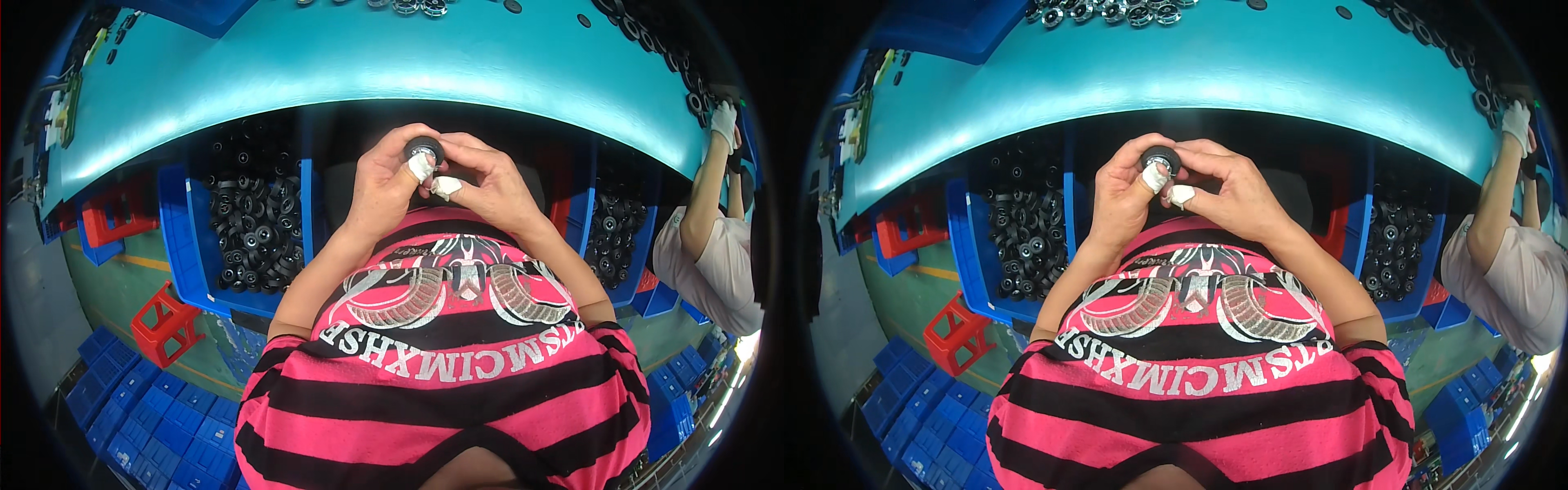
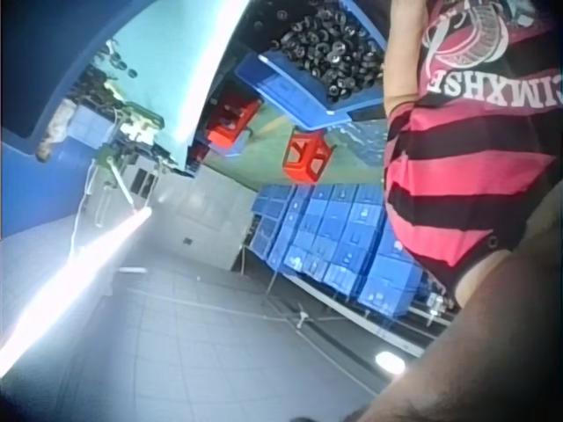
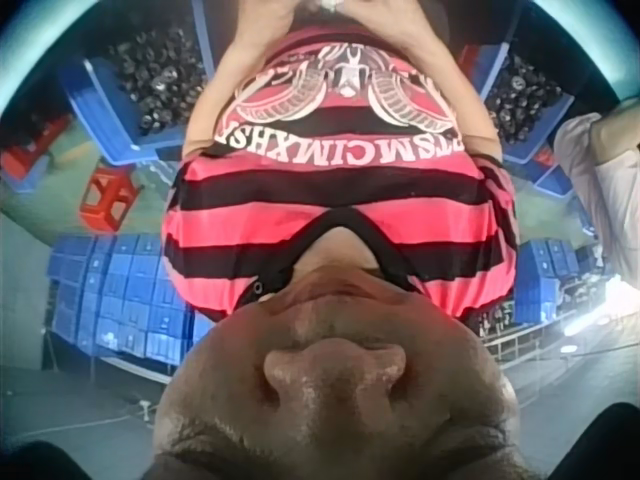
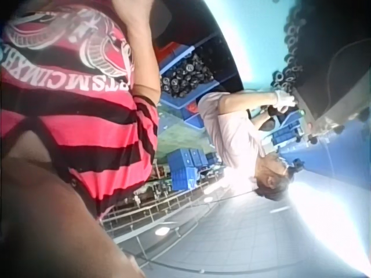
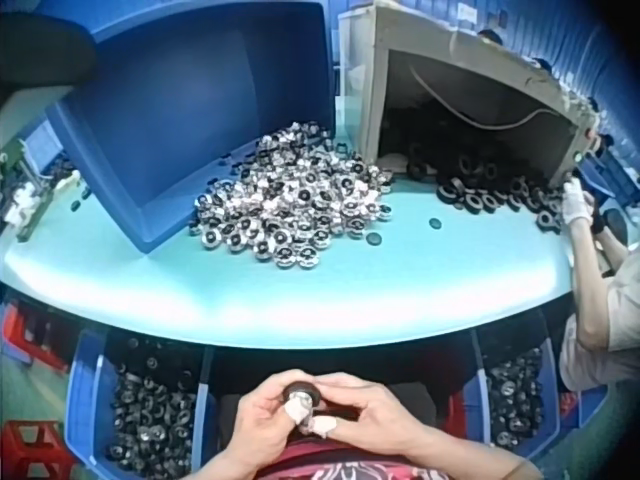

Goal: Assembling small metal components into black plastic ring housings at a production workstation.

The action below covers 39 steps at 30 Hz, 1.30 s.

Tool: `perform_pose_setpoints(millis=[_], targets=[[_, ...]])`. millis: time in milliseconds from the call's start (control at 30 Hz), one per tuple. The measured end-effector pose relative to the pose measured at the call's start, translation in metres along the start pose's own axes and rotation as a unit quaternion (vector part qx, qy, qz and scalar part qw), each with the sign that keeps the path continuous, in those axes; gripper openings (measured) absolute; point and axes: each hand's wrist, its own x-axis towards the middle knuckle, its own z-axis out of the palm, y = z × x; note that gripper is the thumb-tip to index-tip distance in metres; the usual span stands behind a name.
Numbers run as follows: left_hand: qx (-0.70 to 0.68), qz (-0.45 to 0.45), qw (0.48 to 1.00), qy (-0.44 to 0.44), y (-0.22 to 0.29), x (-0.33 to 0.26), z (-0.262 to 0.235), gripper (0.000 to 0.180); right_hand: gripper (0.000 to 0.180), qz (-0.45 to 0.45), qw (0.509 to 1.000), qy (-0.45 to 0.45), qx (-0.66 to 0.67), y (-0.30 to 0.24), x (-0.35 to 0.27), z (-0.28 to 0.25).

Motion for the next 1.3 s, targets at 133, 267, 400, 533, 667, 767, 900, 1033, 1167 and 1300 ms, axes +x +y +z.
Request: perform_pose_setpoints(millis=[133,267,400,533,667,767,900,1033,1167,1300], targets=[[0.065,0.041,0.996,0.044,-0.007,-0.002,0.01,0.027,0.045,-0.045,0.996,0.009,-0.079,0.006,-0.001,0.001],[0.166,0.088,0.979,0.079,-0.019,0.0,0.007,0.026,0.045,-0.013,0.996,0.032,-0.088,0.002,-0.001,0.007],[0.106,0.041,0.99,0.08,-0.01,-0.001,0.009,0.027,0.043,-0.012,0.995,0.048,-0.088,0.0,-0.001,0.011],[0.048,0.033,0.998,0.034,-0.01,-0.001,0.004,0.026,0.04,-0.029,0.992,0.047,-0.116,-0.003,-0.002,0.008],[0.105,0.06,0.993,0.007,-0.007,0.002,0.002,0.025,0.038,-0.089,0.972,0.074,-0.204,0.003,0.0,0.005],[0.144,0.054,0.988,0.029,-0.009,0.004,0.0,0.022,0.039,-0.058,0.979,0.077,-0.178,0.0,-0.003,0.009],[0.233,0.092,0.964,0.085,-0.014,0.007,0.004,0.019,0.04,-0.053,0.976,0.067,-0.199,0.0,-0.003,0.01],[0.242,0.012,0.966,0.086,-0.009,0.01,0.001,0.021,0.044,-0.015,0.974,0.052,-0.222,0.002,0.001,0.011],[0.06,-0.017,0.998,0.015,-0.013,0.007,-0.004,0.034,0.036,-0.011,0.985,0.08,-0.153,0.017,0.005,0.006],[0.078,-0.038,0.996,-0.001,-0.009,0.007,-0.001,0.039,0.037,0.007,0.992,0.074,-0.1,0.018,0.003,0.002]])
